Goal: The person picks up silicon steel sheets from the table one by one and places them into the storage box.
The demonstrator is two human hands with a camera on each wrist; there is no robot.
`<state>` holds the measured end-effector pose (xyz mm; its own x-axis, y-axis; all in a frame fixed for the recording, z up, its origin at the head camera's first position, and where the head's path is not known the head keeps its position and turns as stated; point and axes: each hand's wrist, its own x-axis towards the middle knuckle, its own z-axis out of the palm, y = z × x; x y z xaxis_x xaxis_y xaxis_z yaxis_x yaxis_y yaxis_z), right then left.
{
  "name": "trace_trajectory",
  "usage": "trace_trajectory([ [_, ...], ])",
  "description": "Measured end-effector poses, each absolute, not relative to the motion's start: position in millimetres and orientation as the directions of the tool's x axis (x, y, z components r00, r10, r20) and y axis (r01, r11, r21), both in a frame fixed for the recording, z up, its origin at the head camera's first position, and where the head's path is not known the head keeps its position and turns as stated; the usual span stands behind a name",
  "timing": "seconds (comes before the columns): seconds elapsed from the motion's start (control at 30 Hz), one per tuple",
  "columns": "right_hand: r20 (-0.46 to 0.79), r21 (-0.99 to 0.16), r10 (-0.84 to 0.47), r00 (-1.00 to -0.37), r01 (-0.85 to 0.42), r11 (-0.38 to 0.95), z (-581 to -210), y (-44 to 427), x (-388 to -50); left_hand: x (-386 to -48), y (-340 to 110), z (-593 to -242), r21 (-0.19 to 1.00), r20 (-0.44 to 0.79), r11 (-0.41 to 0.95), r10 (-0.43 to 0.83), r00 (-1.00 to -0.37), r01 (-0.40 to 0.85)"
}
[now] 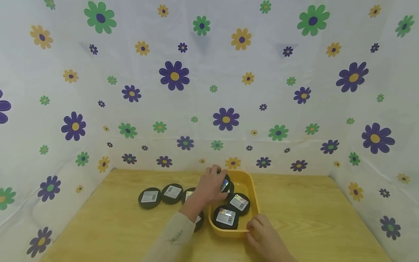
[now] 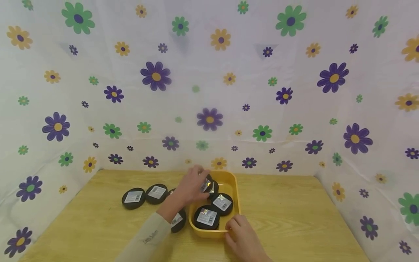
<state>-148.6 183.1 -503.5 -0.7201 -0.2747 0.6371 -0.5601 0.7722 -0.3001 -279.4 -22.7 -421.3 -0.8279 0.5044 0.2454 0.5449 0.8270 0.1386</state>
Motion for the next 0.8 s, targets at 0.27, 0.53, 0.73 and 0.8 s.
trace_trajectory([
  [0.27, 0.652, -0.278, -0.277, -0.706, -0.562, 0.779, -505, 183, -149, -284, -17, -425, 0.115, 0.222, 0.828, 0.517, -0.826, 0.549],
  [0.53, 0.649, -0.271, -0.287, -0.704, -0.567, 0.778, -505, 183, -149, -291, -12, -431, 0.082, 0.209, 0.831, 0.526, -0.824, 0.551],
  [0.73, 0.665, -0.254, -0.297, -0.686, -0.581, 0.773, -505, 184, -149, -297, -9, -434, 0.078, 0.211, 0.817, 0.547, -0.81, 0.572],
  [0.8, 0.67, -0.247, -0.303, -0.678, -0.589, 0.77, -505, 184, -150, -299, -8, -436, 0.074, 0.213, 0.814, 0.551, -0.807, 0.576],
])
